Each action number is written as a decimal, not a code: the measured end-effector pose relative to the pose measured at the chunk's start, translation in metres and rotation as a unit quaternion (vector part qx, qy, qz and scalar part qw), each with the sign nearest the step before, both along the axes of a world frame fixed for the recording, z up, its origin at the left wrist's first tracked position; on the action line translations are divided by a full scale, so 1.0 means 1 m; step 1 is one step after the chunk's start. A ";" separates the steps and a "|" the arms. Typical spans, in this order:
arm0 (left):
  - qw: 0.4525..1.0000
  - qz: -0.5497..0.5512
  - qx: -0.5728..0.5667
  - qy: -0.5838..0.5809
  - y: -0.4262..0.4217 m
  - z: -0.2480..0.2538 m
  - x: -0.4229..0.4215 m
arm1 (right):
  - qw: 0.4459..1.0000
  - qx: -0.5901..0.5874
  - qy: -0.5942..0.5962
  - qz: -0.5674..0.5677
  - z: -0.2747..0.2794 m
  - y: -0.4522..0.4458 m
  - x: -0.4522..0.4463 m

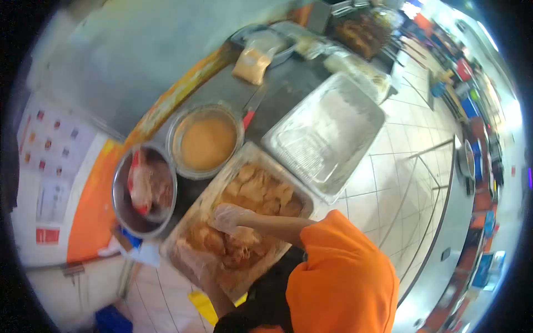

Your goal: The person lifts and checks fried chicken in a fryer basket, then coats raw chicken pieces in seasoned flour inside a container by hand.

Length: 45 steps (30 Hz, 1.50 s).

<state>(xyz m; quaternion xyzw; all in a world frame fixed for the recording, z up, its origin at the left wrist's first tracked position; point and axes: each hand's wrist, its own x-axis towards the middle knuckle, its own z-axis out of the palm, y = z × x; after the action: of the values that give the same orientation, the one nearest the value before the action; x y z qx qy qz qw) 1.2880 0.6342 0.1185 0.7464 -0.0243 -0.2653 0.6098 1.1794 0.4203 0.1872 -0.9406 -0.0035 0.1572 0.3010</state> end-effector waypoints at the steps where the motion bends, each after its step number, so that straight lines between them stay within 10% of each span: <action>1: 0.997 -0.031 0.059 -0.049 -0.001 0.002 0.007 | 0.997 0.008 0.023 -0.067 -0.013 -0.019 0.003; 4: 0.946 -0.082 0.243 -0.200 0.007 0.003 0.023 | 0.984 0.025 0.123 -0.125 -0.072 -0.037 0.023; 6: 0.761 -0.206 0.405 -0.463 0.004 0.008 0.014 | 0.981 0.020 0.171 -0.094 -0.066 -0.041 0.031; 8: 0.795 -0.192 0.384 -0.429 -0.007 0.014 0.008 | 0.982 0.039 0.170 -0.071 -0.049 -0.037 0.036; 10: 0.984 -0.042 0.154 -0.074 -0.023 0.023 0.007 | 0.978 0.103 0.167 -0.072 -0.049 -0.026 0.045; 13: 0.984 0.103 0.128 0.070 -0.044 0.042 0.000 | 0.957 0.214 0.171 -0.093 -0.055 -0.010 0.065; 18: 0.994 -0.022 0.064 0.087 0.032 -0.061 0.026 | 0.923 0.316 0.185 -0.118 -0.060 0.010 0.076; 22: 0.939 -0.249 0.129 -0.199 0.056 -0.006 0.011 | 0.946 0.279 0.143 -0.084 -0.082 -0.001 0.054; 24: 0.742 -0.306 0.212 -0.558 0.092 -0.011 -0.009 | 0.967 0.220 0.124 -0.033 -0.091 -0.008 0.031; 27: 0.964 -0.128 0.189 -0.133 0.083 0.035 -0.029 | 0.977 0.118 0.175 -0.007 -0.079 -0.034 0.014; 31: 0.847 -0.302 0.352 -0.259 0.066 0.076 -0.038 | 0.951 0.058 0.292 -0.079 -0.057 -0.055 0.002; 34: 0.919 -0.238 0.292 -0.113 0.054 0.044 -0.044 | 0.920 0.157 0.332 -0.139 -0.060 -0.039 0.001; 36: 0.815 -0.308 0.376 -0.316 0.039 0.019 -0.045 | 0.891 0.236 0.345 -0.179 -0.063 -0.018 0.008; 38: 0.982 -0.080 0.172 0.003 0.020 0.019 -0.045 | 0.861 0.287 0.356 -0.220 -0.063 0.004 0.019; 39: 0.984 0.044 0.052 0.163 0.010 0.026 -0.040 | 0.850 0.303 0.357 -0.241 -0.047 0.014 0.025; 42: 0.951 -0.068 0.128 0.274 0.003 0.050 -0.022 | 0.840 0.347 0.316 -0.272 0.006 0.031 0.024; 45: 0.985 -0.109 0.131 -0.008 0.042 0.016 -0.034 | 0.986 0.168 -0.009 0.009 -0.054 -0.001 0.002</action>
<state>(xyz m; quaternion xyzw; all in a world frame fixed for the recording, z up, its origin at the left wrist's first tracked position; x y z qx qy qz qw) 1.2535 0.6765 0.1342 0.8152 -0.0751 -0.3246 0.4738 1.1812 0.4195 0.1336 -0.8781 -0.0405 0.1489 0.4530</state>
